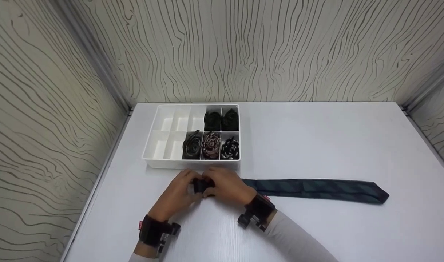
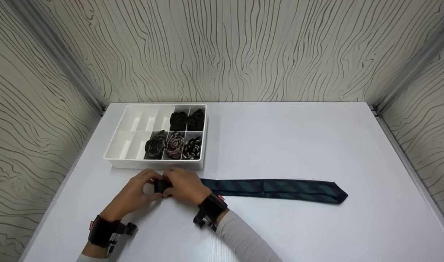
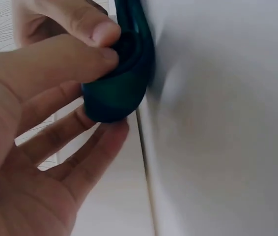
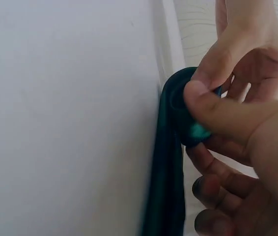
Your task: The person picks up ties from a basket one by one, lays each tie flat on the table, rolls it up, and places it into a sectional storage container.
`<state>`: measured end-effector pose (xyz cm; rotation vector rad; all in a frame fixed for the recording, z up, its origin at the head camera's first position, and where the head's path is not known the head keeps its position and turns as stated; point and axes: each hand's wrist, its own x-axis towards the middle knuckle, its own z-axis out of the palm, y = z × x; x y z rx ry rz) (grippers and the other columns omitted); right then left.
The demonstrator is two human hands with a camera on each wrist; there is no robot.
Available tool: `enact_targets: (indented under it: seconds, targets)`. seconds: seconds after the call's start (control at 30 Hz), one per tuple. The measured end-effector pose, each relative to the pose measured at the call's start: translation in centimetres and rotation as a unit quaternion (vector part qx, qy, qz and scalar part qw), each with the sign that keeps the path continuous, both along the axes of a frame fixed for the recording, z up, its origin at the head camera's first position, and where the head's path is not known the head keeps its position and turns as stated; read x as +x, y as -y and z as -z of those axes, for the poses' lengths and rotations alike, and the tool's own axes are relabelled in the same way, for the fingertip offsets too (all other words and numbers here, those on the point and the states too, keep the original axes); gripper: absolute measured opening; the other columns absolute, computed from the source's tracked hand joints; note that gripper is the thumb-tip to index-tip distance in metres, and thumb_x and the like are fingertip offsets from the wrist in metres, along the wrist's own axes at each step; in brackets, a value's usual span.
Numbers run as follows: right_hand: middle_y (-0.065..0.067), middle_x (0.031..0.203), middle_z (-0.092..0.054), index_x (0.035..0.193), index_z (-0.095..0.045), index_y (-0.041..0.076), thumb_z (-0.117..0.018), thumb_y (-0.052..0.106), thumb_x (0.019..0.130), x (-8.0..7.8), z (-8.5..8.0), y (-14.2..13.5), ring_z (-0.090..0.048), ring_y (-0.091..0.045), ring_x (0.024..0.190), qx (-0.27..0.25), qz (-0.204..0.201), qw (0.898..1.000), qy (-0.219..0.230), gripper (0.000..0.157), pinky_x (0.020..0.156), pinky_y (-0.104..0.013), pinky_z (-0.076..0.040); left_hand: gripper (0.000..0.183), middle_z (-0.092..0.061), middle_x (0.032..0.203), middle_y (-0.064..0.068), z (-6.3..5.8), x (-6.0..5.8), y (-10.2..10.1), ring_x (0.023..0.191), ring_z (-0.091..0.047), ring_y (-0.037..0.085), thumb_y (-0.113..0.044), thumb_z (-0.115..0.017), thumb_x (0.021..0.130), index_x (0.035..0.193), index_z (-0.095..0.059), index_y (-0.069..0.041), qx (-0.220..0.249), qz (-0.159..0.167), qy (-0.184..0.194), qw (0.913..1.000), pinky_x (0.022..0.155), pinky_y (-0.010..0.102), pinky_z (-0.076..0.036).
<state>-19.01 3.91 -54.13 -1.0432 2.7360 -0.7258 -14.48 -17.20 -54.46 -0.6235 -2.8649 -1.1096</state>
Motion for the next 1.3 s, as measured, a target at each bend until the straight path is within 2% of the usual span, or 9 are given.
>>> enact_targets:
  seconds: [0.1,0.3,0.43,0.53,0.7,0.9,1.1,1.2,1.3]
  targets:
    - [0.003,0.113,-0.071,0.119,-0.073,0.018,-0.086,0.041,0.086,-0.1,0.3,-0.3,-0.068,-0.016,0.104,-0.003,0.005,1.0,0.002,0.042,0.092,-0.034,-0.057,0.043,-0.065,0.122,0.001,0.1,0.0,-0.1,0.116,-0.064,0.019,-0.003,-0.087,0.081,0.119,-0.067,-0.011,0.008,0.003,0.014,0.9999,0.102,0.043,-0.056]
    - [0.005,0.122,-0.068,0.125,-0.071,0.02,-0.089,0.045,0.083,-0.3,0.3,-0.8,-0.067,-0.015,0.11,-0.013,-0.006,1.0,0.016,0.051,0.094,-0.034,-0.057,0.042,-0.07,0.119,0.001,0.2,0.0,0.0,0.113,-0.067,0.02,0.004,-0.084,0.081,0.118,-0.072,-0.011,0.025,0.011,0.008,0.9996,0.101,0.042,-0.057]
    - [0.004,0.114,-0.069,0.117,-0.071,0.019,-0.088,0.041,0.085,-0.3,0.3,-1.1,-0.068,-0.016,0.108,-0.019,0.006,1.0,0.012,0.043,0.096,-0.036,-0.057,0.043,-0.07,0.121,0.0,0.5,-0.2,-0.2,0.12,-0.067,0.021,0.0,-0.083,0.084,0.122,-0.067,-0.012,0.07,0.015,0.035,0.9968,0.107,0.046,-0.055]
    - [0.003,0.114,-0.07,0.118,-0.071,0.017,-0.085,0.037,0.088,-0.1,0.2,-1.2,-0.068,-0.017,0.108,-0.019,0.005,1.0,0.005,0.039,0.095,-0.037,-0.058,0.037,-0.069,0.118,-0.001,0.6,-0.3,-0.5,0.116,-0.068,0.019,-0.003,-0.084,0.086,0.116,-0.065,-0.013,0.079,0.016,0.036,0.9961,0.104,0.044,-0.056]
    - [0.001,0.119,-0.071,0.121,-0.072,0.017,-0.08,0.034,0.095,0.0,0.5,-1.7,-0.069,-0.019,0.107,-0.003,0.005,1.0,-0.015,0.032,0.092,-0.038,-0.059,0.035,-0.066,0.115,-0.002,0.4,-0.3,-0.6,0.105,-0.067,0.015,-0.003,-0.086,0.083,0.112,-0.068,-0.012,0.04,0.002,0.005,0.9992,0.094,0.038,-0.06]
    - [0.002,0.119,-0.067,0.118,-0.072,0.019,-0.078,0.028,0.096,-0.1,0.6,-2.2,-0.067,-0.017,0.105,0.009,0.006,1.0,0.001,0.025,0.087,-0.036,-0.059,0.035,-0.064,0.113,-0.002,0.0,-0.2,-0.8,0.101,-0.064,0.014,-0.002,-0.088,0.08,0.108,-0.07,-0.012,0.007,-0.01,-0.022,0.9997,0.089,0.035,-0.06]
    - [0.005,0.119,-0.07,0.131,-0.067,0.022,-0.081,0.044,0.092,0.1,0.3,-2.1,-0.067,-0.014,0.102,0.009,0.004,1.0,-0.003,0.047,0.085,-0.035,-0.057,0.029,-0.067,0.115,0.001,-0.4,-0.2,-1.5,0.11,-0.064,0.018,-0.005,-0.088,0.08,0.105,-0.075,-0.013,-0.046,-0.01,-0.051,0.9976,0.097,0.038,-0.059]
    - [0.004,0.11,-0.071,0.125,-0.068,0.02,-0.079,0.045,0.094,0.2,0.4,-2.0,-0.065,-0.014,0.096,0.004,0.011,1.0,-0.008,0.041,0.079,-0.033,-0.055,0.033,-0.069,0.119,0.003,-0.3,-0.2,-1.7,0.118,-0.065,0.021,-0.006,-0.088,0.08,0.109,-0.076,-0.013,-0.061,-0.008,-0.061,0.9962,0.103,0.04,-0.057]
    - [0.003,0.106,-0.071,0.12,-0.07,0.018,-0.081,0.039,0.094,0.3,0.6,-2.0,-0.064,-0.014,0.093,0.002,0.025,1.0,0.003,0.035,0.078,-0.032,-0.053,0.042,-0.068,0.125,0.003,-0.1,-0.2,-1.8,0.122,-0.066,0.023,-0.006,-0.088,0.081,0.119,-0.072,-0.014,-0.055,-0.003,-0.041,0.9977,0.106,0.043,-0.056]
